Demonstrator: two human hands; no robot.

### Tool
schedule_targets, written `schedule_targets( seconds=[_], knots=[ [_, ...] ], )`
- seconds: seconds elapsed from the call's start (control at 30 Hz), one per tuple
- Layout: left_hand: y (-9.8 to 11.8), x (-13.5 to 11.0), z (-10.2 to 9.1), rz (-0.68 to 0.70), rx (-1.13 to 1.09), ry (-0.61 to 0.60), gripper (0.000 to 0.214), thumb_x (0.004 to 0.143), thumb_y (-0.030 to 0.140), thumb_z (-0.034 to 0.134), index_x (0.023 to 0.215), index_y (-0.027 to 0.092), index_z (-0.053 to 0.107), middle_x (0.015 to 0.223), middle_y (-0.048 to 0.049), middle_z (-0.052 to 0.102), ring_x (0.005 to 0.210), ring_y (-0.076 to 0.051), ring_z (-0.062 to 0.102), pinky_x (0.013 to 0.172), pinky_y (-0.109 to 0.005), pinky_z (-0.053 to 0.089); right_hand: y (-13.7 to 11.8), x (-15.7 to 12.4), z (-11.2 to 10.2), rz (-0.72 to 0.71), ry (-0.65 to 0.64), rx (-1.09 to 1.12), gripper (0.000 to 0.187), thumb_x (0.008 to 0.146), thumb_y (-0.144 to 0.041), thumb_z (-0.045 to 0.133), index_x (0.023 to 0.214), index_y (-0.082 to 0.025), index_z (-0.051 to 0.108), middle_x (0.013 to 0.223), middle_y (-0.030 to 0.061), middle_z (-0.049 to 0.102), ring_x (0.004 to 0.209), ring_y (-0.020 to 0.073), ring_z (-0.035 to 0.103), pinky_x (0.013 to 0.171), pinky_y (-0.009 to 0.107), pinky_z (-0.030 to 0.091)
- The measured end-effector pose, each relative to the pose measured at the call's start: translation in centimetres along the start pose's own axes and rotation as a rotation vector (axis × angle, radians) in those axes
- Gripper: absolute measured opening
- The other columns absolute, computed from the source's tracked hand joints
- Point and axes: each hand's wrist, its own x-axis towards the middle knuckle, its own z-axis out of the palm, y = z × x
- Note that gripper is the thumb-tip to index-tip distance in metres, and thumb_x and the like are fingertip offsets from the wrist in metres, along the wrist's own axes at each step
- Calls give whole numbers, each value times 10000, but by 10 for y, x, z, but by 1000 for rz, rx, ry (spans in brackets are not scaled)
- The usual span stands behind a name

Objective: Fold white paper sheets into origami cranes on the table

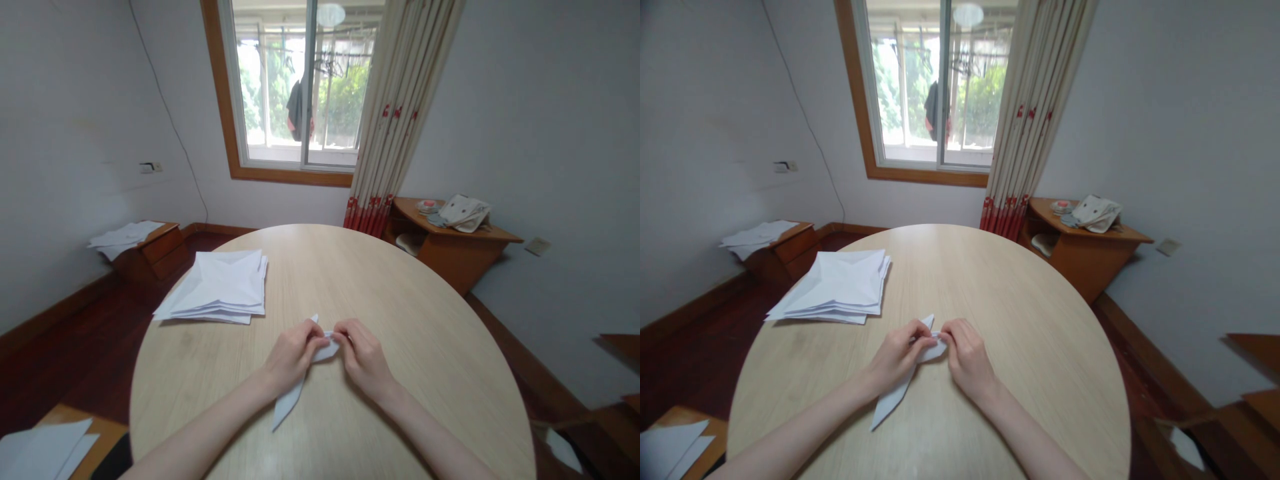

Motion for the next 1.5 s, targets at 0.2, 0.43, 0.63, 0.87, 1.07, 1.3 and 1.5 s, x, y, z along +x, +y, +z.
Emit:
schedule_targets(
  seconds=[0.2, 0.43, 0.63, 0.87, 1.07, 1.3, 1.5],
  knots=[
    [0, 1, -1, -24, -23, -20, 119, 915, 285, 513, 981, 188, 539, 756, 17, 635, 688, -137, 602, 656, -229, 434, 1, 0, 0, -5, -5, -12, 186, 926, -130, 398, 791, -205, 501, 722, 37, 572, 673, 171, 552, 595, 277, 443],
    [5, 1, -4, 82, 92, -61, 199, 941, 284, 458, 898, 175, 620, 841, -44, 664, 768, -164, 612, 700, -251, 444, 0, -2, 3, -29, 17, -35, 177, 917, -128, 409, 787, -212, 495, 711, 37, 573, 671, 179, 552, 598, 284, 440],
    [7, 4, -4, -31, 56, -66, 169, 872, 325, 587, 823, 177, 650, 755, -4, 664, 691, -143, 600, 647, -226, 426, -1, -5, 6, 15, 4, -12, 151, 915, -134, 421, 811, -214, 496, 722, 28, 583, 663, 169, 567, 601, 274, 455],
    [6, 5, -3, 30, 31, -102, 234, 924, 313, 502, 853, 166, 669, 786, -30, 649, 710, -145, 579, 670, -238, 427, 2, -2, 2, 21, 4, -32, 97, 915, -157, 445, 963, -206, 513, 794, 48, 625, 729, 188, 604, 652, 296, 484],
    [2, 3, -6, 68, 51, -119, 297, 950, 350, 450, 871, 165, 669, 770, -29, 624, 691, -142, 563, 658, -239, 421, 3, 5, -8, 1, -119, -19, 113, 927, -198, 472, 873, -208, 571, 797, 53, 649, 762, 203, 595, 669, 319, 477],
    [2, 2, -10, 84, 101, -105, 358, 960, 395, 425, 815, 168, 660, 718, -17, 597, 653, -134, 552, 618, -229, 399, 12, 9, -16, 1, -211, -6, 157, 936, -240, 481, 802, -210, 556, 795, 44, 632, 769, 203, 567, 682, 329, 458],
    [5, 1, -10, 134, 126, -102, 373, 969, 391, 412, 812, 160, 659, 709, -24, 603, 650, -137, 559, 611, -229, 401, 10, 8, -16, -12, -224, 38, 171, 938, -228, 473, 790, -205, 556, 777, 43, 632, 766, 199, 566, 680, 324, 453]
  ],
)
